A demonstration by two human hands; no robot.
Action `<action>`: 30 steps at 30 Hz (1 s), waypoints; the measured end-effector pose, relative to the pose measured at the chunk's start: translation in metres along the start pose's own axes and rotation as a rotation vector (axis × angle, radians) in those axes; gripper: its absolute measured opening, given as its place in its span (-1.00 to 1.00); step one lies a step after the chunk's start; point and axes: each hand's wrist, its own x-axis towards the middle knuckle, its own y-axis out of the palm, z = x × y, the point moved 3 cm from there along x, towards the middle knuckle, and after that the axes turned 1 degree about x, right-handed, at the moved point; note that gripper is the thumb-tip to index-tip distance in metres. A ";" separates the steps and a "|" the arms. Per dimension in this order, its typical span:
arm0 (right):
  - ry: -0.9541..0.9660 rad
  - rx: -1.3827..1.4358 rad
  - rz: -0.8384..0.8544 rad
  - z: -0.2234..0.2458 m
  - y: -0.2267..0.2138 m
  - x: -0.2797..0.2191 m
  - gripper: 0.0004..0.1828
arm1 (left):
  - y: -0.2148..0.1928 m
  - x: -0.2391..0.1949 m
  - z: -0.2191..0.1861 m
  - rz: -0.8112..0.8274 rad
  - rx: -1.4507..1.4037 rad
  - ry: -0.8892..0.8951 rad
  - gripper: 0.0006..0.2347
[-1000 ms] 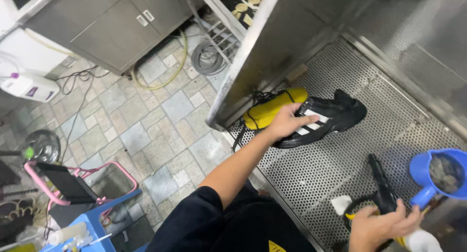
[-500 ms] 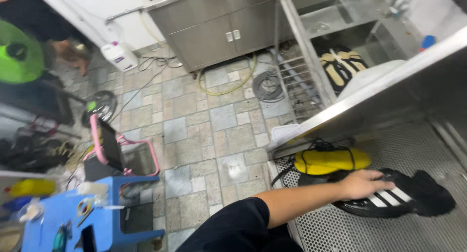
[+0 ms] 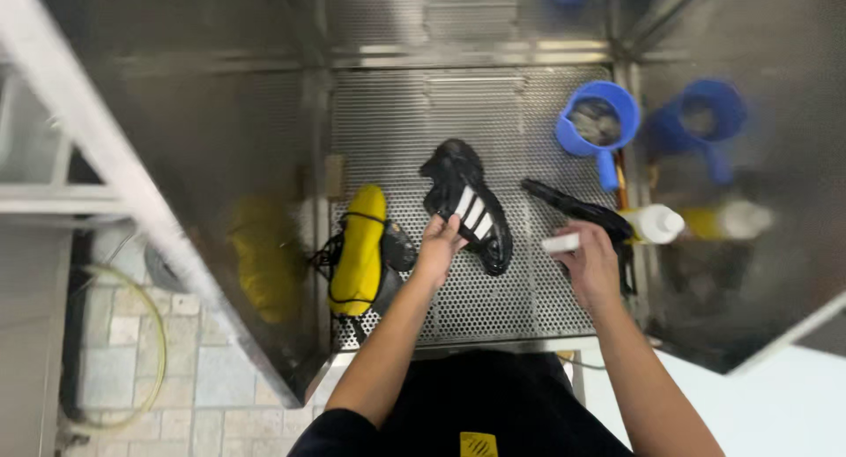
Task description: The person cleans a black sneaker using a pressure washer and a white cloth. They rinse the shoe in a sink, then spray and wipe the shoe on a metal grate, handling the shoe and tools throughout.
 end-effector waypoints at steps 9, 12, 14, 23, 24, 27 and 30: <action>0.076 0.554 0.047 0.052 0.060 0.004 -0.48 | 0.003 -0.006 0.010 -0.131 0.128 -0.140 -0.63; 0.040 0.455 0.130 0.034 0.057 0.017 -0.58 | 0.013 -0.007 -0.006 -0.201 0.109 -0.136 -0.62; -0.070 0.362 0.217 0.014 0.056 0.027 -0.74 | 0.018 -0.006 -0.012 -0.204 0.073 -0.128 -0.63; -0.802 -0.926 0.519 0.008 0.119 0.018 -0.59 | 0.025 -0.012 -0.014 -0.253 0.083 -0.060 -0.68; -0.788 -0.912 0.526 0.009 0.119 0.017 -0.58 | 0.027 -0.014 -0.017 -0.280 0.151 -0.042 -0.69; -0.756 -0.888 0.490 0.010 0.111 0.022 -0.58 | 0.038 -0.017 -0.026 -0.283 0.312 0.019 -0.73; -0.703 -0.881 0.364 0.005 0.100 0.024 -0.62 | 0.047 -0.019 -0.025 -0.270 0.399 0.014 -0.76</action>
